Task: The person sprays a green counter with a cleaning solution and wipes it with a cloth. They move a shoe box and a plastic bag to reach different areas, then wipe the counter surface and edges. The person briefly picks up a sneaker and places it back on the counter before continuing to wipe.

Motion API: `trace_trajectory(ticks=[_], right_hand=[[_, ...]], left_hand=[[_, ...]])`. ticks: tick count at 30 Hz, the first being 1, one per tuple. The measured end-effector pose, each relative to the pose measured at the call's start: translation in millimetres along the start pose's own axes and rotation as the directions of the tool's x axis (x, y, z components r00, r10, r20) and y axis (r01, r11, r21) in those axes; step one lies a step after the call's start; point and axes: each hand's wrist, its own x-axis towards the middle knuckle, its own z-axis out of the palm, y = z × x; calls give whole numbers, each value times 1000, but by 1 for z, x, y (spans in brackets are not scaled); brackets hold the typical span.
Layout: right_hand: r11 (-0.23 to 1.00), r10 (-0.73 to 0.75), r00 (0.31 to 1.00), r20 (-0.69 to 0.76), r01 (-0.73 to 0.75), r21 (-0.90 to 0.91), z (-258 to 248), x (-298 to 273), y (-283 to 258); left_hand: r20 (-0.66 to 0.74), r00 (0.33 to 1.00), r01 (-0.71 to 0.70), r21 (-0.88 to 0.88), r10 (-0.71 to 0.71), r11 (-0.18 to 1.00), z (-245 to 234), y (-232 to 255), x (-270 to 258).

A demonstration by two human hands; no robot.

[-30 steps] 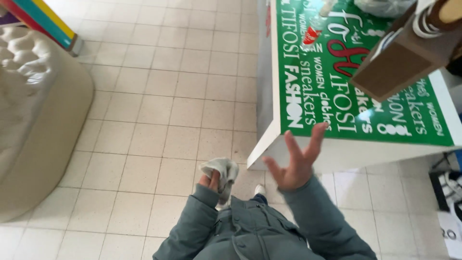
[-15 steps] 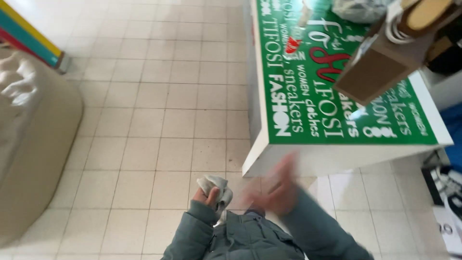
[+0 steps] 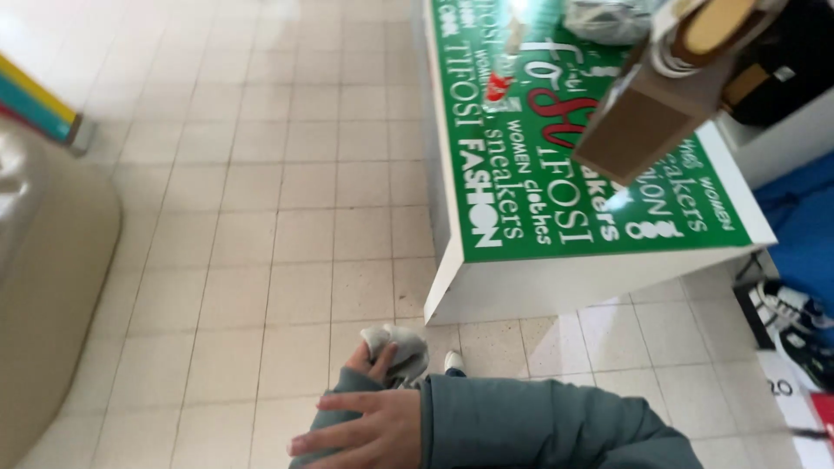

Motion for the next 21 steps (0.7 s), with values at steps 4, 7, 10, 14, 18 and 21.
trace_trajectory(ticks=[4, 7, 10, 14, 18, 21], right_hand=[[967, -8, 1000, 15, 12, -255, -4, 8, 5], [949, 123, 991, 46, -104, -298, -56, 26, -17], [898, 393, 881, 263, -306, -317, -131, 7, -37], [823, 132, 311, -941, -563, -71, -129, -116, -12], [643, 457, 33, -889, -702, 305, -35, -249, 96], [395, 911, 231, -342, -727, 561, 15, -195, 83]], left_hand=[[15, 998, 60, 13, -60, 998, -4, -15, 9], [60, 997, 41, -17, -40, 999, -9, -17, 16], [51, 998, 22, 56, -25, 998, -15, -10, 16], [-52, 995, 90, 180, -82, 979, -22, 15, -6], [-45, 998, -49, 67, 52, 997, -11, 1, 16], [-28, 997, -75, 25, 75, 997, -3, 10, 4]])
